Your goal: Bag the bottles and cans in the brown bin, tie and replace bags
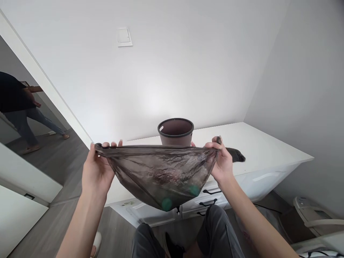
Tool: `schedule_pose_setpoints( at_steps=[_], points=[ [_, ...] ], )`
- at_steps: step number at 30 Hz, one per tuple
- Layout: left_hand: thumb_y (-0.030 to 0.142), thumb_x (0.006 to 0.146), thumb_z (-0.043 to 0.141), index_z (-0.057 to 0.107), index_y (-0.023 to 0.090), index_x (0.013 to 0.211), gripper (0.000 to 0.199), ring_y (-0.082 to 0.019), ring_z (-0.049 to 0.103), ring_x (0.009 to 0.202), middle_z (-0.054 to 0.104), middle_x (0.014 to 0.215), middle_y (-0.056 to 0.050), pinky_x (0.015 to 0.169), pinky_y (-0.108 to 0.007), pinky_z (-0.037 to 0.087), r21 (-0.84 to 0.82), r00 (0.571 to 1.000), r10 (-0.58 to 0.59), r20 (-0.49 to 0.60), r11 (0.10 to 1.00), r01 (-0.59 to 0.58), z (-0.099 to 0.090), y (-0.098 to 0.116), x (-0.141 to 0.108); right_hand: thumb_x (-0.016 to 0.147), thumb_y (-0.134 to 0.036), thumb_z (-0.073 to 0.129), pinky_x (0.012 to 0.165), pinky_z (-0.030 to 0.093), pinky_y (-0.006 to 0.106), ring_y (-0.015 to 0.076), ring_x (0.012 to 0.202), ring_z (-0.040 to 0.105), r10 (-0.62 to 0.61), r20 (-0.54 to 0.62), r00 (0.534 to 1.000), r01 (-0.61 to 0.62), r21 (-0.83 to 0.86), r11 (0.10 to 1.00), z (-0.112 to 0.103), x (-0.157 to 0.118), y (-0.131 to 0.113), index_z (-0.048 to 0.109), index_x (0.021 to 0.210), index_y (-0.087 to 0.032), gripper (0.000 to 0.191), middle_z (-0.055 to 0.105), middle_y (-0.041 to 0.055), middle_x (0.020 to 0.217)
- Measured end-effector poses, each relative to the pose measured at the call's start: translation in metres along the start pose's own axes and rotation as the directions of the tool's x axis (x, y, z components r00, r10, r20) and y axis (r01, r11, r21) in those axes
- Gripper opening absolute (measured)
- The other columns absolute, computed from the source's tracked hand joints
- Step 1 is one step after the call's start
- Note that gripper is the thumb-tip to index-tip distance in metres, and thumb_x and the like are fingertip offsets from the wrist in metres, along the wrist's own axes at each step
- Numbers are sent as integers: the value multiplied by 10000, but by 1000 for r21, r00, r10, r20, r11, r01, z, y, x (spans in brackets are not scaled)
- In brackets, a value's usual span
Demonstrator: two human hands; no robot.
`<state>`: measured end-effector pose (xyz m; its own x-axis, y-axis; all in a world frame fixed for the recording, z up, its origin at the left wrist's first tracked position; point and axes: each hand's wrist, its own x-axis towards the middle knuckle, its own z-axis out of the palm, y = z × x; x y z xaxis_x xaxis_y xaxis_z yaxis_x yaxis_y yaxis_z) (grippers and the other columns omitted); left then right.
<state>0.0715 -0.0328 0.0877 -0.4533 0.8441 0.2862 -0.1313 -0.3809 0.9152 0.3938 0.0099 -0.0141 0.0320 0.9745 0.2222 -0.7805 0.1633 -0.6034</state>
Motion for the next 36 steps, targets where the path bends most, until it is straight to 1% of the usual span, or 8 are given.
schedule_pose_setpoints(
  at_steps=[3, 6, 12, 19, 24, 29, 33, 36],
  points=[
    [407, 870, 758, 434, 240, 624, 440, -106, 364, 483, 357, 584, 40, 538, -233, 539, -192, 993, -56, 101, 978, 75, 11, -5, 0, 883, -493, 748, 713, 585, 352, 128, 463, 357, 30, 60, 998, -31, 13, 999, 5, 2, -4, 660, 828, -361, 168, 319, -82, 571],
    [465, 901, 718, 341, 225, 622, 527, -104, 191, 473, 239, 615, 50, 381, -233, 316, -101, 981, -52, 189, 992, 72, 22, -8, -2, 881, -466, 773, 433, 389, 232, 116, 469, 124, 109, 177, 978, -103, -41, 994, 9, 9, -9, 571, 757, -291, 295, 207, -89, 593],
    [580, 950, 586, 527, 236, 831, 369, -146, 479, 652, 511, 768, -3, 575, -266, 442, 393, 939, 110, 326, 888, -240, 46, -7, -16, 915, -529, 738, 404, 116, 198, 92, 537, 133, 151, 269, 951, -70, -289, 955, 37, 15, 4, 545, 819, -237, 363, 257, -81, 649],
    [628, 899, 646, 501, 287, 1412, 633, -243, 662, 874, 617, 1172, -84, 716, -368, 554, 535, 581, 58, 812, 322, -781, 59, -26, -29, 959, -576, 648, 432, 219, 221, 81, 504, 228, 146, 353, 924, 78, -548, 833, 72, 5, 8, 677, 983, -214, 364, 290, -91, 579],
    [578, 844, 746, 532, 243, 1359, 650, -295, 673, 929, 566, 1213, -115, 692, -384, 550, 527, 525, -47, 850, 94, -845, 50, -69, -19, 994, -480, 619, 629, 457, 247, 124, 709, 552, 84, 441, 894, 288, -705, 648, 65, -2, 3, 726, 971, -208, 293, 641, 3, 820],
    [421, 908, 705, 558, 243, 1293, 449, -279, 662, 950, 570, 1218, -101, 727, -379, 539, 539, 527, -119, 842, 131, -832, 39, -107, -3, 988, -414, 631, 838, 548, 333, 200, 947, 679, 173, 433, 885, 308, -822, 478, 46, -8, 5, 646, 1241, -236, 310, 711, 65, 1152],
    [481, 934, 667, 608, 253, 1204, 358, -255, 653, 984, 604, 1180, -75, 814, -378, 532, 539, 524, -144, 840, 345, -768, 24, -114, 11, 1038, -339, 516, 921, 539, 379, 226, 1059, 685, 188, 448, 874, 339, -840, 424, 30, -12, 14, 578, 1272, -236, 263, 684, 88, 1218],
    [527, 930, 663, 593, 247, 1078, 324, -226, 656, 929, 647, 1044, -38, 822, -363, 527, 571, 588, -154, 794, 523, -633, 16, -98, 11, 1064, -340, 452, 857, 541, 376, 228, 1003, 702, 223, 388, 894, 275, -869, 411, 20, -16, 27, 569, 1206, -236, 212, 700, 79, 1162]
  ],
)
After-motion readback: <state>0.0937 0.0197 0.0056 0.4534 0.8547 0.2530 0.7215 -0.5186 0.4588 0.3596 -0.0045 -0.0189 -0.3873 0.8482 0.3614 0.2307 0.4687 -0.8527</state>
